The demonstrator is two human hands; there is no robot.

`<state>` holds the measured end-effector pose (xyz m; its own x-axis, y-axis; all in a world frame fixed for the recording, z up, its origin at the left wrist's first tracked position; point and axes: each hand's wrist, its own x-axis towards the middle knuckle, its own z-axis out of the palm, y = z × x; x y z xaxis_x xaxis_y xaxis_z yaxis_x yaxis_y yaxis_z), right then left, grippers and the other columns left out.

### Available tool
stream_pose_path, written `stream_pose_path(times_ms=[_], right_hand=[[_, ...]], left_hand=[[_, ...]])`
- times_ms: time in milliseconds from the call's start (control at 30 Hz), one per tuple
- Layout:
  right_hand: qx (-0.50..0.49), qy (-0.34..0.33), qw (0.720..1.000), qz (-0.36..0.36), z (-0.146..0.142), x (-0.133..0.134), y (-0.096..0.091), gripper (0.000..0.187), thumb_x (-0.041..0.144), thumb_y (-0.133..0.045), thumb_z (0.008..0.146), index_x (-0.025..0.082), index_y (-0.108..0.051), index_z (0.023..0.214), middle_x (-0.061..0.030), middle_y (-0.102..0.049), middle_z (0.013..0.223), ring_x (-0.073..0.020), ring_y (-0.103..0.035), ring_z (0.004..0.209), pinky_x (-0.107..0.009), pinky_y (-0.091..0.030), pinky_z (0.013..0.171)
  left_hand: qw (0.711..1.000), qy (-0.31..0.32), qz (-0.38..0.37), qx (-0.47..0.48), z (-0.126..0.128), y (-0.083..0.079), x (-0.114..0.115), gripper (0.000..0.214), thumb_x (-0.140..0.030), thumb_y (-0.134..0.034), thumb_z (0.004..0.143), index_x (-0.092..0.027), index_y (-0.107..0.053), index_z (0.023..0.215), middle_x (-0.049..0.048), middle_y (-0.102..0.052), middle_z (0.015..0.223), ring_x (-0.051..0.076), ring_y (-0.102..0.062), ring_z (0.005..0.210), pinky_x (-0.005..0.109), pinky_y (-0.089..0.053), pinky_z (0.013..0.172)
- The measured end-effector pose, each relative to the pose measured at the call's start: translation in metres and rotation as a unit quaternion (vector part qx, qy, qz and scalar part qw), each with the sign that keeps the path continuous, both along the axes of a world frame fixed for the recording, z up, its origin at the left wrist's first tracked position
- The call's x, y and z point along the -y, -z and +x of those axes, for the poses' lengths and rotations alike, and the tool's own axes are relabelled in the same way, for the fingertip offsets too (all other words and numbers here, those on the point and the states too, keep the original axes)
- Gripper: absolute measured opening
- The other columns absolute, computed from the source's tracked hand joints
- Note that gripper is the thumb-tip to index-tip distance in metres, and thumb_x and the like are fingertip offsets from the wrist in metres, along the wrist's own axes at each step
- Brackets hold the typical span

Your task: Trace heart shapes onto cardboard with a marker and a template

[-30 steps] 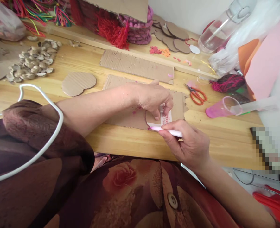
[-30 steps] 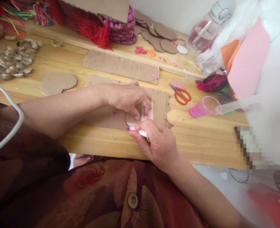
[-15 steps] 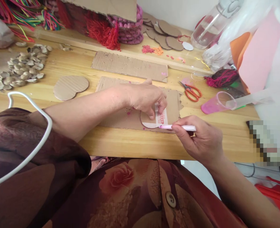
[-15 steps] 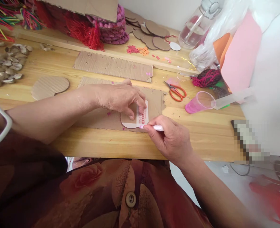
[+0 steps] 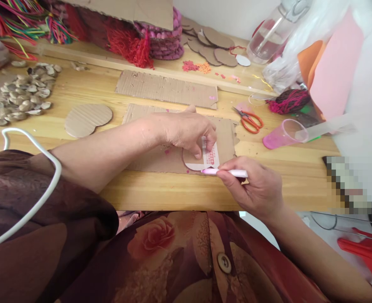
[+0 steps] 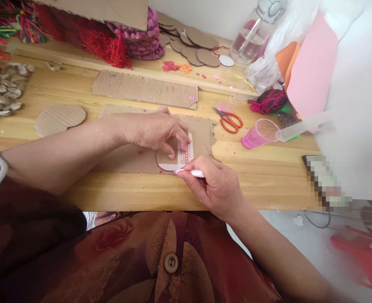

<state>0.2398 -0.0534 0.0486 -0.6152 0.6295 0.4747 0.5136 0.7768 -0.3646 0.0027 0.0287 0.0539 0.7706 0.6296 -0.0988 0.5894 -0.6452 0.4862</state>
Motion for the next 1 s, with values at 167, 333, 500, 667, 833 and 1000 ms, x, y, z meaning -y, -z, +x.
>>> stream_pose_path(times_ms=[167,333,500,667,833,1000], right_hand=[[0.004,0.042,0.999,0.002,0.008,-0.006,0.0,0.02,0.037,-0.065,0.099,0.023,-0.066,0.085,0.0018,-0.071,0.07,-0.0116,-0.06,0.052,-0.026,-0.042,0.051],[-0.003,0.044,0.999,0.014,0.009,-0.004,0.0,0.017,0.034,-0.068,0.098,0.023,-0.066,0.086,0.0019,-0.072,0.07,-0.0119,-0.062,0.055,-0.025,-0.045,0.054],[-0.016,0.024,1.0,-0.006,-0.001,0.004,0.004,0.015,0.035,-0.066,0.099,0.023,-0.068,0.09,0.0008,-0.076,0.078,-0.0132,-0.067,0.063,-0.025,-0.05,0.06],[-0.02,0.023,0.999,-0.015,0.001,0.002,0.005,0.017,0.035,-0.064,0.1,0.022,-0.067,0.09,0.0012,-0.075,0.078,-0.0108,-0.062,0.057,-0.024,-0.046,0.055],[-0.015,0.066,0.998,-0.008,0.011,-0.005,0.004,0.018,0.035,-0.065,0.098,0.022,-0.065,0.085,0.0028,-0.069,0.067,-0.0105,-0.056,0.05,-0.025,-0.041,0.051],[-0.006,0.053,0.998,0.019,0.009,-0.002,0.006,0.019,0.032,-0.064,0.098,0.022,-0.063,0.082,0.0011,-0.069,0.069,-0.0116,-0.059,0.056,-0.025,-0.043,0.054]], left_hand=[[1.0,0.003,0.006,-0.009,0.001,-0.001,0.001,0.02,-0.03,-0.075,0.08,-0.033,-0.079,0.1,-0.0041,-0.076,0.114,0.023,-0.064,0.112,0.042,-0.024,0.109],[1.0,0.005,0.003,-0.004,0.001,-0.001,0.001,0.019,-0.027,-0.074,0.082,-0.032,-0.08,0.1,-0.0035,-0.076,0.115,0.023,-0.064,0.11,0.043,-0.024,0.109],[1.0,0.005,-0.001,0.004,0.0,0.001,-0.001,0.021,-0.032,-0.075,0.08,-0.033,-0.079,0.101,-0.0045,-0.077,0.114,0.022,-0.065,0.109,0.039,-0.025,0.106],[1.0,0.011,0.007,0.009,-0.001,0.001,0.0,0.02,-0.039,-0.071,0.084,-0.032,-0.079,0.101,-0.0037,-0.077,0.115,0.022,-0.066,0.107,0.038,-0.026,0.102],[1.0,0.019,0.011,0.004,-0.001,0.0,0.0,0.025,-0.045,-0.066,0.089,-0.029,-0.079,0.103,-0.0013,-0.078,0.114,0.022,-0.066,0.106,0.037,-0.028,0.097],[1.0,0.016,0.004,0.006,-0.002,0.002,-0.001,0.018,-0.042,-0.071,0.086,-0.032,-0.078,0.1,-0.0063,-0.077,0.114,0.02,-0.067,0.109,0.036,-0.026,0.097]])
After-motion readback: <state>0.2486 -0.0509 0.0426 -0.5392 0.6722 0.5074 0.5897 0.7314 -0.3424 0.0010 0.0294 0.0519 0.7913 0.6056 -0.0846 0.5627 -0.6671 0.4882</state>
